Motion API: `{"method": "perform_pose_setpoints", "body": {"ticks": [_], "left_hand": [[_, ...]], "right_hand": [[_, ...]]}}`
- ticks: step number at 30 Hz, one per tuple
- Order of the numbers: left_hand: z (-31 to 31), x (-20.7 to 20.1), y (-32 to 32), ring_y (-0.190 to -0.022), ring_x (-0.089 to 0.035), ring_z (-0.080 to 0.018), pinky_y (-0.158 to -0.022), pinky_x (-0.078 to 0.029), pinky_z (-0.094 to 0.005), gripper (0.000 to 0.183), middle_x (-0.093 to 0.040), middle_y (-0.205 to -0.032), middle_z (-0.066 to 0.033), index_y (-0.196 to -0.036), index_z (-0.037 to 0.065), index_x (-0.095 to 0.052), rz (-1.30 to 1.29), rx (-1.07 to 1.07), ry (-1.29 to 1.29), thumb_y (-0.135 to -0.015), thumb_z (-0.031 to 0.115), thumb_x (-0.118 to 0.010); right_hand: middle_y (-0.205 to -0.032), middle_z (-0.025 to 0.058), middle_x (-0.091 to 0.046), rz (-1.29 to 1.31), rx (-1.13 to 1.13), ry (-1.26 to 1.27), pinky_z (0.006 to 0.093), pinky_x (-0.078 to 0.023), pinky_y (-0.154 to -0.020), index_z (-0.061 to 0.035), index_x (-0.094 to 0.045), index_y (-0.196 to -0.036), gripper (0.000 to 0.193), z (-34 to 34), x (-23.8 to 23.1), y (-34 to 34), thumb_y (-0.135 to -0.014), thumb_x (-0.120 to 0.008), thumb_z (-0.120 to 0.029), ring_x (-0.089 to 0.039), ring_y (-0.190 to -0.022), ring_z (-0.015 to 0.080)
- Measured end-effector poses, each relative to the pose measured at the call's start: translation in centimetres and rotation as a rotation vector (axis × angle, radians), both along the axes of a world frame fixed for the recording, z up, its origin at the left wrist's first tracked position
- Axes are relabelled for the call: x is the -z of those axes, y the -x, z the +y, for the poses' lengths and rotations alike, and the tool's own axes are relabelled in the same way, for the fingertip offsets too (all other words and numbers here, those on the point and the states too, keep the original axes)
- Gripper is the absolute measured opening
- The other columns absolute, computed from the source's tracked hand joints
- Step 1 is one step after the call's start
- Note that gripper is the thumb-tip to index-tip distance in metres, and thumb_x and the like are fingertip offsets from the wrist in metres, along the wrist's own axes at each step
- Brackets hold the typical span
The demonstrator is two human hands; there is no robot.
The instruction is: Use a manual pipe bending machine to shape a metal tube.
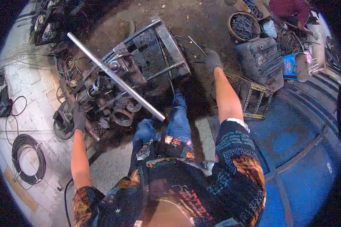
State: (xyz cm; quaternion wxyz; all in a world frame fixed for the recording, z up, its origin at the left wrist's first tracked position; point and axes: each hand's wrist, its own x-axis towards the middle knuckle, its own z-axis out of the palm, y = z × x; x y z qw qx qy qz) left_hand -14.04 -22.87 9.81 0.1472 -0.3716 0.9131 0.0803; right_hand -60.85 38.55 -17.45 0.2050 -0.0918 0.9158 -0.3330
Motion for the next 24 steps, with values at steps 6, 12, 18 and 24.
{"method": "perform_pose_setpoints", "body": {"ticks": [6, 12, 18, 24], "left_hand": [[-0.6, 0.2, -0.4, -0.122, -0.057, -0.0501, -0.103, -0.046, -0.0533, 0.061, -0.050, -0.147, -0.0305, -0.159, 0.005, -0.034, 0.013, -0.414, -0.276, -0.102, 0.022, -0.048], [-2.7, 2.3, -1.7, -0.126, -0.053, -0.0519, -0.106, -0.042, -0.0535, 0.059, -0.050, -0.146, -0.0333, -0.159, 0.005, -0.034, -0.040, 0.038, -0.005, -0.103, 0.022, -0.043], [-2.9, 3.2, 0.3, -0.139, -0.044, -0.0483, -0.117, -0.035, -0.0507, 0.057, -0.045, -0.153, -0.0293, -0.156, 0.003, -0.038, -0.065, -0.010, 0.000, -0.103, 0.023, -0.045], [-3.0, 3.3, 1.8, -0.142, -0.042, -0.0462, -0.116, -0.037, -0.0509, 0.046, -0.038, -0.160, -0.0227, -0.145, 0.010, -0.054, -0.483, 0.193, 0.074, -0.103, 0.027, -0.048]], "right_hand": [[-0.106, 0.0225, -0.072, 0.131, -0.229, -0.285, 0.0457, -0.054, -0.094, -0.0049, -0.073, -0.108, 0.030, -0.5, -3.0, 1.4, -0.089, -0.062, -0.025, -0.069, -0.106, 0.0400], [-0.107, 0.0212, -0.074, 0.136, -0.145, -0.148, 0.0453, -0.056, -0.092, -0.0058, -0.075, -0.106, 0.033, 6.6, 1.4, -10.0, -0.085, -0.065, -0.029, -0.070, -0.104, 0.0380], [-0.097, 0.0140, -0.075, 0.055, -0.661, -0.477, 0.0477, -0.058, -0.076, -0.0120, -0.076, -0.090, 0.020, 15.3, 3.1, -24.9, -0.076, -0.070, -0.025, -0.073, -0.089, 0.0345], [-0.091, 0.0134, -0.073, 0.042, -0.556, -0.523, 0.0471, -0.057, -0.076, -0.0116, -0.073, -0.084, 0.017, 17.2, -1.6, -31.4, -0.075, -0.071, -0.026, -0.071, -0.090, 0.0348]]}}
